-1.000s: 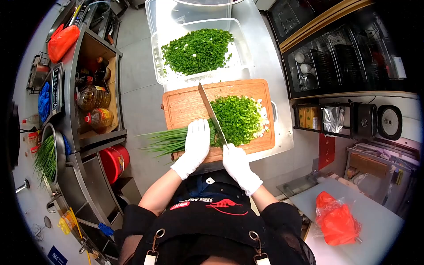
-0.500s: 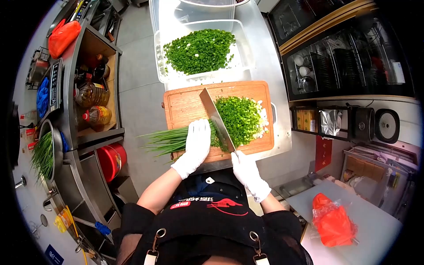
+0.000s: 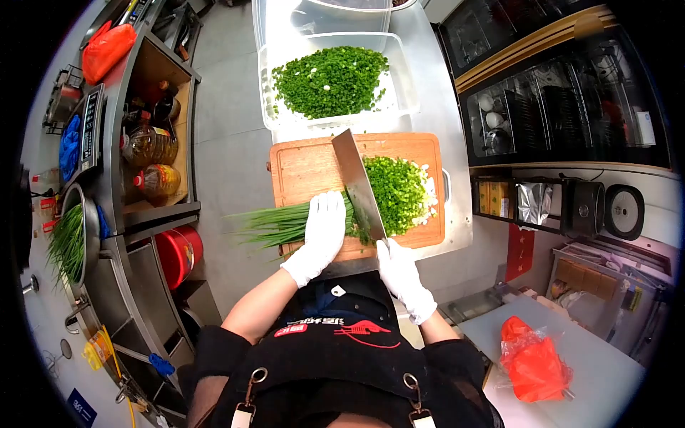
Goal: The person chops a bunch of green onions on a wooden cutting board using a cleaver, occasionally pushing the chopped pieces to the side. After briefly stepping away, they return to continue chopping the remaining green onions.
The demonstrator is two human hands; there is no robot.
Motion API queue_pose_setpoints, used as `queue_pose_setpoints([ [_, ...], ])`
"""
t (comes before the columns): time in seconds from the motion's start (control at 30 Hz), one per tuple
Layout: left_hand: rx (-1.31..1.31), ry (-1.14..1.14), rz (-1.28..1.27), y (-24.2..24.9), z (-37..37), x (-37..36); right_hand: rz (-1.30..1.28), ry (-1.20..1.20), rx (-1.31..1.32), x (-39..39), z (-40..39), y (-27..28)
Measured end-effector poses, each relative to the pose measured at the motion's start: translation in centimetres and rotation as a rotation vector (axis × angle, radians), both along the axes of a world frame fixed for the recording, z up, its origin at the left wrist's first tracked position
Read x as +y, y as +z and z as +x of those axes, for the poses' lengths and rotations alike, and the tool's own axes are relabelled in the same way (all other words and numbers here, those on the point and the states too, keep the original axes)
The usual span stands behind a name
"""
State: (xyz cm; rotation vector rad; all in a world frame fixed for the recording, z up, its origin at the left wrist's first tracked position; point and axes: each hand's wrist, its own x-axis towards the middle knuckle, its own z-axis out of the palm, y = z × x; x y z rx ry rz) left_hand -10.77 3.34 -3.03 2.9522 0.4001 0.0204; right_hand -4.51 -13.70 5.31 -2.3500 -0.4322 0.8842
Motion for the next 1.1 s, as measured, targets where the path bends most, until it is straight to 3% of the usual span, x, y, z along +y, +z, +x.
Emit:
queue_pose_setpoints([
  [0.2, 0.033, -0.003, 0.014, 0.3, 0.2, 0.0, -0.069, 0.069, -0.054, 0.5, -0.9, 0.9],
  [0.37, 0.023, 0.012, 0.024, -0.1, 0.4, -0.2, -0.166, 0.135, -0.128, 3.1, -0.2, -1.8],
  [0.43, 0.004, 0.023, -0.016, -0.1, 0.2, -0.2, 0.006, 0.089, -0.213, 3.5, -0.1, -2.2],
  [0.5, 0.003, 0.033, -0.034, -0.1, 0.3, -0.2, 0.056, 0.037, -0.161, 2.2, 0.4, -2.5],
  [0.57, 0.014, 0.049, -0.053, -0.5, 0.0, -0.2, 0.091, 0.146, -0.158, 0.4, 0.4, -3.5],
  [0.6, -0.013, 0.045, -0.042, -0.7, -0.2, -0.3, 0.032, -0.011, 0.032, 1.7, 0.5, -0.1],
  [1.1, -0.024, 0.061, -0.029, -1.3, -0.1, -0.5, -0.078, 0.122, -0.063, 1.7, -0.3, 0.6],
])
